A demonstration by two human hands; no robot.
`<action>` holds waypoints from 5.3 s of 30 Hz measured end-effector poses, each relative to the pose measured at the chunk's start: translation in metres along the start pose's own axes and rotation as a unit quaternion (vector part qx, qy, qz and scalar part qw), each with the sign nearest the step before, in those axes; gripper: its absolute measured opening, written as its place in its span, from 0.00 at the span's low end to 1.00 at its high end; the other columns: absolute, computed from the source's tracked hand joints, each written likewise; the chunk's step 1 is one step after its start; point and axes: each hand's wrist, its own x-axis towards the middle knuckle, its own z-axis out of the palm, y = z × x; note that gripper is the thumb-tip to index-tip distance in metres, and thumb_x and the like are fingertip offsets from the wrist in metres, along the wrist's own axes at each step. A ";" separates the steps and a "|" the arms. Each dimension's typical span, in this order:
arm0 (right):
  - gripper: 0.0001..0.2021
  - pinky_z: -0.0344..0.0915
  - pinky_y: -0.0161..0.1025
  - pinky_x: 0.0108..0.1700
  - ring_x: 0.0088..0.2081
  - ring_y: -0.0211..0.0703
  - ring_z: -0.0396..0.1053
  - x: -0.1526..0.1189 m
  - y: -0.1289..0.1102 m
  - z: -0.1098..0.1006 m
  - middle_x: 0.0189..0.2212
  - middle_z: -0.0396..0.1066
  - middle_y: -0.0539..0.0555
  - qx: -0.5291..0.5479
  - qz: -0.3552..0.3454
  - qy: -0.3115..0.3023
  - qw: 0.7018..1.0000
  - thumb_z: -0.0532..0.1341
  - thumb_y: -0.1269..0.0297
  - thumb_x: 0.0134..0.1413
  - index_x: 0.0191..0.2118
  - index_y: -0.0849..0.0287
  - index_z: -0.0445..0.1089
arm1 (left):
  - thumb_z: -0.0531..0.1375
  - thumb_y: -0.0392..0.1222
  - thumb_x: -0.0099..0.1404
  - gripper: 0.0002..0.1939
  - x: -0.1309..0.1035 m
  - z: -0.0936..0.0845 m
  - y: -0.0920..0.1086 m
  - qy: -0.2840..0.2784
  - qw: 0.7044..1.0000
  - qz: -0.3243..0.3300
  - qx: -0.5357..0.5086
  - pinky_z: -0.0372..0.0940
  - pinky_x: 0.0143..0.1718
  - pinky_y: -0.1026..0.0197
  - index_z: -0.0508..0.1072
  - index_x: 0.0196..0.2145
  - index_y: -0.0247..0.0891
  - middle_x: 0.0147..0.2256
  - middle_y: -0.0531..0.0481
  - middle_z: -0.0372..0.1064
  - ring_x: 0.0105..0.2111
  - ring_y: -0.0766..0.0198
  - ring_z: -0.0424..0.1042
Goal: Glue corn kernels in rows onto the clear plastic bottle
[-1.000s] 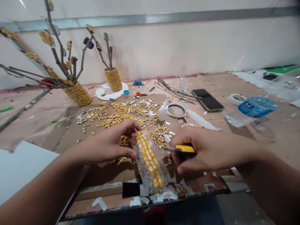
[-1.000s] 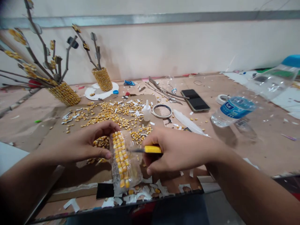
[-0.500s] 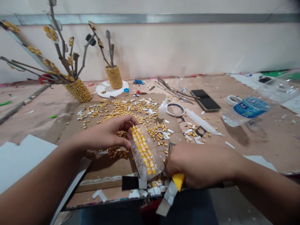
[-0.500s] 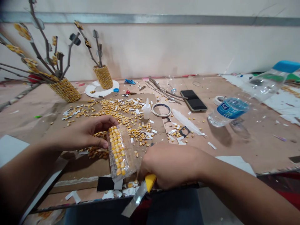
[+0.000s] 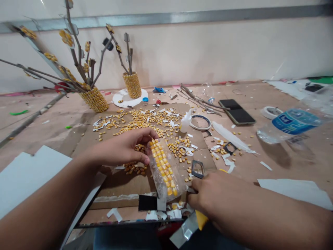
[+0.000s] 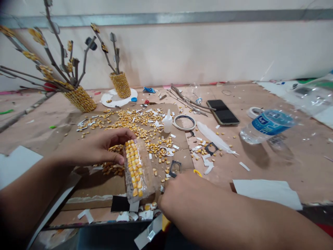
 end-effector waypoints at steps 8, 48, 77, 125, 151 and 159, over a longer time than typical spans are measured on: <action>0.28 0.75 0.34 0.47 0.43 0.43 0.81 0.005 -0.003 -0.004 0.39 0.84 0.47 0.051 -0.014 0.050 0.997 0.59 0.88 0.52 0.46 0.45 0.81 | 0.71 0.38 0.62 0.22 0.000 0.000 0.001 -0.003 1.000 0.001 0.009 0.73 0.42 0.56 0.70 0.51 0.40 0.39 0.50 0.75 0.40 0.57 0.76; 0.16 0.63 0.29 0.35 0.31 0.36 0.71 0.039 0.005 -0.043 0.29 0.76 0.46 0.079 0.026 0.077 0.994 0.63 0.82 0.47 0.38 0.55 0.79 | 0.72 0.40 0.58 0.26 -0.002 0.001 -0.003 0.016 0.999 -0.029 0.038 0.72 0.49 0.50 0.70 0.52 0.41 0.43 0.49 0.76 0.47 0.52 0.76; 0.02 0.59 0.29 0.27 0.27 0.35 0.65 0.042 -0.005 -0.038 0.26 0.70 0.47 0.248 0.137 0.039 0.958 0.66 0.68 0.56 0.35 0.58 0.77 | 0.72 0.42 0.59 0.25 -0.002 0.002 0.002 0.017 0.999 -0.013 0.050 0.72 0.47 0.52 0.70 0.51 0.41 0.42 0.50 0.75 0.45 0.53 0.76; 0.04 0.60 0.31 0.26 0.25 0.36 0.64 0.042 -0.005 -0.037 0.24 0.71 0.48 0.231 0.088 0.103 0.963 0.68 0.64 0.59 0.35 0.58 0.78 | 0.72 0.44 0.61 0.24 -0.002 0.001 0.000 0.013 0.998 0.019 0.065 0.72 0.49 0.51 0.71 0.53 0.40 0.43 0.49 0.76 0.45 0.54 0.76; 0.14 0.52 0.38 0.30 0.26 0.36 0.55 0.056 0.022 -0.041 0.22 0.59 0.45 0.276 0.067 0.265 0.922 0.63 0.55 0.58 0.27 0.59 0.69 | 0.68 0.36 0.67 0.04 -0.045 0.135 0.070 -0.101 0.711 0.210 0.663 0.55 0.20 0.57 0.79 0.34 0.34 0.26 0.44 0.76 0.22 0.57 0.73; 0.12 0.53 0.38 0.31 0.27 0.35 0.54 0.055 0.022 -0.040 0.23 0.58 0.44 0.295 0.042 0.263 0.917 0.64 0.57 0.56 0.27 0.58 0.68 | 0.67 0.37 0.66 0.05 -0.044 0.140 0.069 -0.109 0.653 0.247 0.708 0.51 0.16 0.52 0.82 0.36 0.33 0.25 0.45 0.76 0.19 0.57 0.71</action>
